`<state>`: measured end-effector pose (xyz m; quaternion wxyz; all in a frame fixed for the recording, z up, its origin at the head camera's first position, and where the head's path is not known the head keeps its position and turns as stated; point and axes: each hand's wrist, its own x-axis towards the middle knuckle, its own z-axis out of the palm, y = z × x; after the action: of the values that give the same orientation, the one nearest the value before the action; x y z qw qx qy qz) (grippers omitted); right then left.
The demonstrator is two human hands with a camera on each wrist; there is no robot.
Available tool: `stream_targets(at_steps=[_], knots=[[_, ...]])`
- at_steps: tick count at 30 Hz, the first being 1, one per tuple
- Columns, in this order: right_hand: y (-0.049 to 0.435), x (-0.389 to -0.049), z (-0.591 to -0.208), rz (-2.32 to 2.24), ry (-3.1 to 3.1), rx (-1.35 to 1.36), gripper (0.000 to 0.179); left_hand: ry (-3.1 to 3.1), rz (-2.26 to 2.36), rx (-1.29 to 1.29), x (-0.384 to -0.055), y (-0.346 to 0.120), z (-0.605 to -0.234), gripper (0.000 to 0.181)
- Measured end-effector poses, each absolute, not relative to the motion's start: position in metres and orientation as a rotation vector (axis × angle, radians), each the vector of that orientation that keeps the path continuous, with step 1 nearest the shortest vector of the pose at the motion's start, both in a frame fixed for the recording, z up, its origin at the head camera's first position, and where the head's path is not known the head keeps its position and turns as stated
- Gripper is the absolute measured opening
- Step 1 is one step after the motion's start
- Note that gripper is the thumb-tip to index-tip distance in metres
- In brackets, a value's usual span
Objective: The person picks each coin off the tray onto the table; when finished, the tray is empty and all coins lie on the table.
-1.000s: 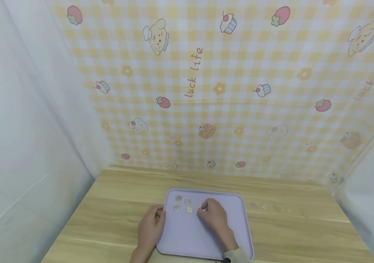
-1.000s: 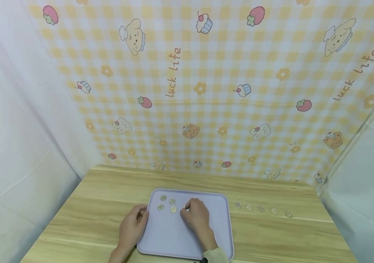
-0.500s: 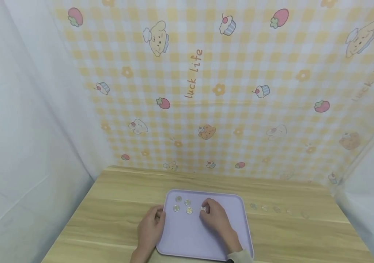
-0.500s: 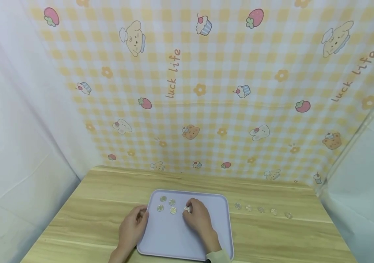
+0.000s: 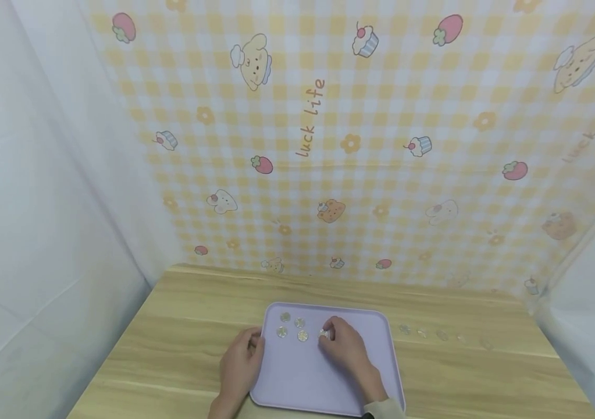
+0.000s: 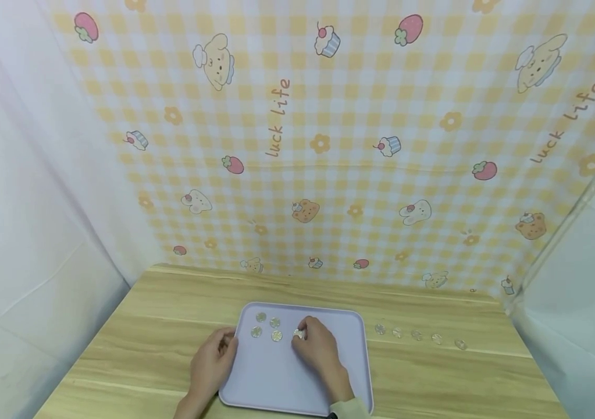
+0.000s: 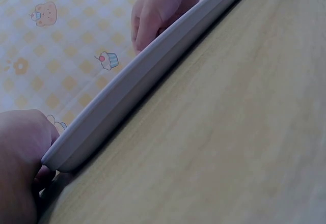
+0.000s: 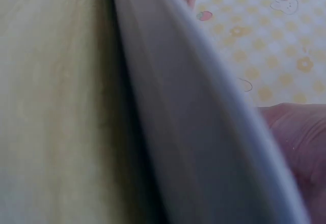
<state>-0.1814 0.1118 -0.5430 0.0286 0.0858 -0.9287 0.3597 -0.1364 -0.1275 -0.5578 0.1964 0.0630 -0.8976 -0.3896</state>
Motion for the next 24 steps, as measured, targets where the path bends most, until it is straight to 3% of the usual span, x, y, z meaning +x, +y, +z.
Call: stream_targets(at_steps=[24], knots=[[0.1057,-0.1775,-0.5477,0.983,-2.815,0.207,0.015,-2.552,-1.128,0.217,-0.1378,-0.1278,-0.5595,0.02]])
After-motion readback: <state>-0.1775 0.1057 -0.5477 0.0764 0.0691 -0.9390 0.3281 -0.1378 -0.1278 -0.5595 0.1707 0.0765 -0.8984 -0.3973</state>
